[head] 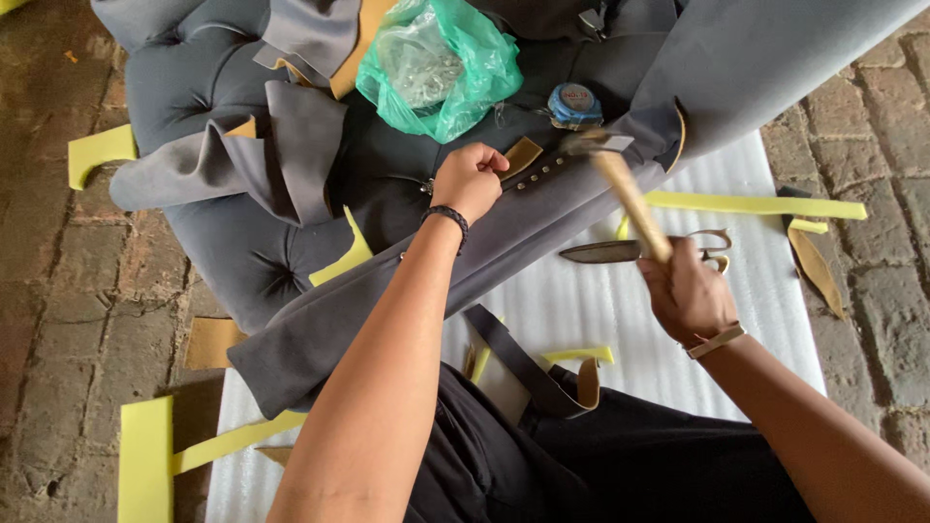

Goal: The person sits on the floor in front of a tufted gray sofa backrest and hammers upholstery tacks along its edge, placing each tack by hand and driving it in with a claw hammer. They also cut a strip of backing material with scissors and press the fabric edge flat before hammering.

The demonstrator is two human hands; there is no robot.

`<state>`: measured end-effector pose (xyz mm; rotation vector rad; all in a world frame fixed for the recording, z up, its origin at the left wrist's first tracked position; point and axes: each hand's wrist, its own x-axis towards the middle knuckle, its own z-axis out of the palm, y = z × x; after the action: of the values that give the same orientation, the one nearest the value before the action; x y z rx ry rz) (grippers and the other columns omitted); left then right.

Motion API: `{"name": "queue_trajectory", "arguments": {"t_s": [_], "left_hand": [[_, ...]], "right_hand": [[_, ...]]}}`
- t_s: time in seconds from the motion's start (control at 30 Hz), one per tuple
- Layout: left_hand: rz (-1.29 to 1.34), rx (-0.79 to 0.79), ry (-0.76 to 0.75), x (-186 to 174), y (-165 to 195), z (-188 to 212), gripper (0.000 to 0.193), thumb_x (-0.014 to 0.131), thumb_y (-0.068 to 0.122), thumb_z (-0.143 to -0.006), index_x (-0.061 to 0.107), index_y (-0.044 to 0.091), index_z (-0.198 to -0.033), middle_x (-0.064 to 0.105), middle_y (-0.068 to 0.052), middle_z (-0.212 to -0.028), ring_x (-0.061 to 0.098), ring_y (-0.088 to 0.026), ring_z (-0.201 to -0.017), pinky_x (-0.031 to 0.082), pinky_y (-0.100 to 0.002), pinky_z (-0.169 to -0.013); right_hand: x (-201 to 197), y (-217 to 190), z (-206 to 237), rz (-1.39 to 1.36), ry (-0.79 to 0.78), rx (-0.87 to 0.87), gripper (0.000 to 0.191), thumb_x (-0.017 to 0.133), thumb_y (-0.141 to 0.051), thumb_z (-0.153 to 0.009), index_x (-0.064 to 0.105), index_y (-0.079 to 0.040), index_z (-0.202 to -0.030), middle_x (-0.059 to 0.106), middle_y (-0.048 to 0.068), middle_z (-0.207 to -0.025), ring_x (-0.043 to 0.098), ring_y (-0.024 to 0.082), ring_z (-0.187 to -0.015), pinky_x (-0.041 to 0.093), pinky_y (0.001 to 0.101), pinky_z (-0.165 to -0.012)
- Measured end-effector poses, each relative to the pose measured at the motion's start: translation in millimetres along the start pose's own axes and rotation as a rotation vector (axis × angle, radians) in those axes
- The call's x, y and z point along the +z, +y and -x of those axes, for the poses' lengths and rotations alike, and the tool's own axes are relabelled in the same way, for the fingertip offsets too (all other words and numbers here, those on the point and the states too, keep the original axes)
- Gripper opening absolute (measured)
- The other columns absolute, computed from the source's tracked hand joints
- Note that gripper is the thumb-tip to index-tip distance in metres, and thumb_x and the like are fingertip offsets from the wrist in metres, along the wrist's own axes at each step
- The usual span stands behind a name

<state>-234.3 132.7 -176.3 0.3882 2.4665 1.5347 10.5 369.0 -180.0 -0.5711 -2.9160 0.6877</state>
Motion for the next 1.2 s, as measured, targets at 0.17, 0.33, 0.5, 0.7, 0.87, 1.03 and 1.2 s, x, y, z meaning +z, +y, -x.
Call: {"name": "queue_trajectory", "arguments": {"t_s": [0.17,0.33,0.5,0.7,0.87,1.03,1.2], "left_hand": [[-0.015,0.004,0.005,-0.8,3.9,1.2,0.025,0.057,0.0,-0.074,0.075,0.007,-0.091,0.075,-0.006,-0.083,0.072,-0.018,-0.079,0.054,-0.031,-0.071],[-0.048,0.015,0.021,1.7,3.6,-0.6,0.025,0.058,0.0,-0.076,0.076,0.008,-0.091,0.076,-0.008,-0.085,0.072,-0.021,-0.08,0.054,-0.033,-0.073],[-0.05,0.026,0.024,5.6,2.9,-5.7,0.023,0.059,0.002,-0.077,0.076,0.009,-0.09,0.077,-0.008,-0.087,0.073,-0.02,-0.084,0.055,-0.033,-0.077],[-0.038,-0.014,0.021,6.6,10.4,-1.5,0.022,0.06,0.002,-0.077,0.076,0.009,-0.09,0.077,-0.008,-0.089,0.073,-0.021,-0.086,0.055,-0.033,-0.08],[-0.071,-0.041,0.018,6.4,16.0,-0.4,0.022,0.06,0.003,-0.078,0.077,0.01,-0.091,0.077,-0.01,-0.091,0.074,-0.023,-0.088,0.055,-0.034,-0.081],[-0.052,0.014,0.041,7.6,13.6,-0.4,0.021,0.06,0.005,-0.077,0.076,0.01,-0.089,0.078,-0.009,-0.09,0.075,-0.024,-0.088,0.056,-0.034,-0.08],[-0.103,-0.005,0.045,5.5,16.1,-0.4,0.022,0.062,0.005,-0.076,0.078,0.011,-0.088,0.077,-0.01,-0.091,0.073,-0.025,-0.089,0.055,-0.036,-0.08]], "right_hand": [[-2.2,-7.5,-1.4,0.212,-0.1,-0.103,0.039,0.057,-0.043,-0.102,0.051,-0.005,-0.105,0.069,0.018,-0.068,0.065,0.036,-0.056,0.053,0.049,-0.053],[-37.1,-25.7,-4.4,-0.072,-0.116,0.124,0.037,0.054,-0.039,-0.103,0.05,-0.001,-0.104,0.065,0.014,-0.068,0.064,0.028,-0.049,0.054,0.0434,-0.042],[-122.0,-62.8,-29.4,0.144,-0.075,-0.283,0.035,0.053,-0.036,-0.103,0.058,-0.001,-0.103,0.062,0.008,-0.06,0.057,0.018,-0.042,0.045,0.0333,-0.04],[-159.8,-97.5,-52.6,0.661,-0.239,0.007,0.037,0.039,-0.039,-0.115,0.051,-0.005,-0.122,0.063,0.005,-0.068,0.054,0.014,-0.045,0.045,0.0257,-0.038],[-141.2,-88.8,-53.1,0.387,-0.571,-0.028,0.037,0.044,-0.045,-0.106,0.056,-0.01,-0.104,0.06,0.009,-0.063,0.052,0.016,-0.042,0.045,0.0283,-0.037],[-127.5,-72.4,-52.4,0.267,-0.062,-0.208,0.035,0.043,-0.038,-0.109,0.049,-0.004,-0.11,0.057,0.008,-0.059,0.053,0.02,-0.039,0.042,0.036,-0.038],[-95.0,-60.2,-33.4,0.445,-0.47,-0.054,0.033,0.051,-0.043,-0.103,0.052,-0.011,-0.098,0.063,0.008,-0.058,0.063,0.023,-0.044,0.052,0.0381,-0.045]]}}
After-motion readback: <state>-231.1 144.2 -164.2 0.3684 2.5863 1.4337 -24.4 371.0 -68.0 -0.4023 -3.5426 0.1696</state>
